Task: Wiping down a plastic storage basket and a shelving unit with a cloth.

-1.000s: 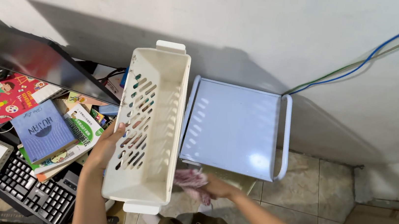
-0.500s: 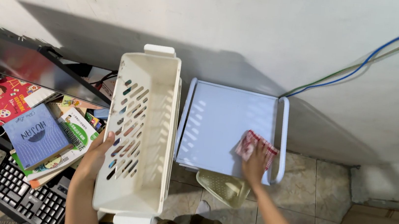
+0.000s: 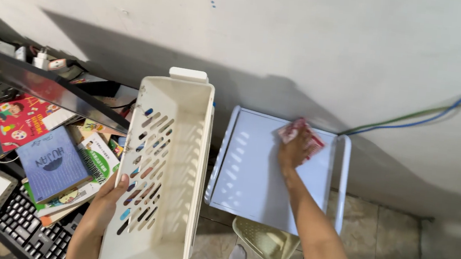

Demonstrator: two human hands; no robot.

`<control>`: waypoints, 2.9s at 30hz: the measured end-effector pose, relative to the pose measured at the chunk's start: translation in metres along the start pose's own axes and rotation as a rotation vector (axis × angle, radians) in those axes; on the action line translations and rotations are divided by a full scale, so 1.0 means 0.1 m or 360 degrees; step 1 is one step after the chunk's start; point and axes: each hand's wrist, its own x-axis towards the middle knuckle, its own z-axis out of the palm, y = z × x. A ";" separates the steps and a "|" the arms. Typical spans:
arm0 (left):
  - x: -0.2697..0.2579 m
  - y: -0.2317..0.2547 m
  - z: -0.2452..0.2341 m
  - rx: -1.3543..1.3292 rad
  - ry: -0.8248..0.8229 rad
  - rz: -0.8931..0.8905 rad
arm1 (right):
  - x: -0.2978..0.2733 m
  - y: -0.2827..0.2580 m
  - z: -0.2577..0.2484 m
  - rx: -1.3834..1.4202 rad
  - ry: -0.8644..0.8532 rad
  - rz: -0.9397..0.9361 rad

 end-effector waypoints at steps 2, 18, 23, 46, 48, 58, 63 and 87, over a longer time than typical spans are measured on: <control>0.04 -0.07 -0.05 -0.0010 -0.0024 0.0055 | -0.16 -0.41 0.07 -0.0030 -0.0122 -0.0189; -0.21 0.20 0.08 -0.0141 -0.0051 -0.0032 | -1.82 -0.85 -1.55 0.0761 -0.1766 -0.0913; -0.15 0.21 0.04 -0.0094 -0.0100 0.0021 | -1.98 0.22 -1.51 0.0720 -0.2259 -0.0449; 0.06 0.00 0.07 -0.0122 -0.0340 0.0284 | -2.58 0.01 -1.52 0.0277 -0.2234 -0.1115; 0.02 0.08 0.06 -0.0114 -0.0251 0.0162 | -2.44 0.50 -1.23 0.0665 -0.2468 -0.0408; 0.07 -0.04 0.07 -0.0015 -0.0365 0.0342 | -1.53 0.44 -2.06 0.0243 -0.0542 -0.0427; -0.01 0.01 0.10 -0.0077 -0.0383 0.0298 | -2.52 0.73 -1.35 0.0930 -0.1193 -0.0401; -0.03 0.02 0.15 -0.0074 -0.0359 0.0227 | -1.21 0.72 -2.35 -0.0033 -0.0062 -0.0358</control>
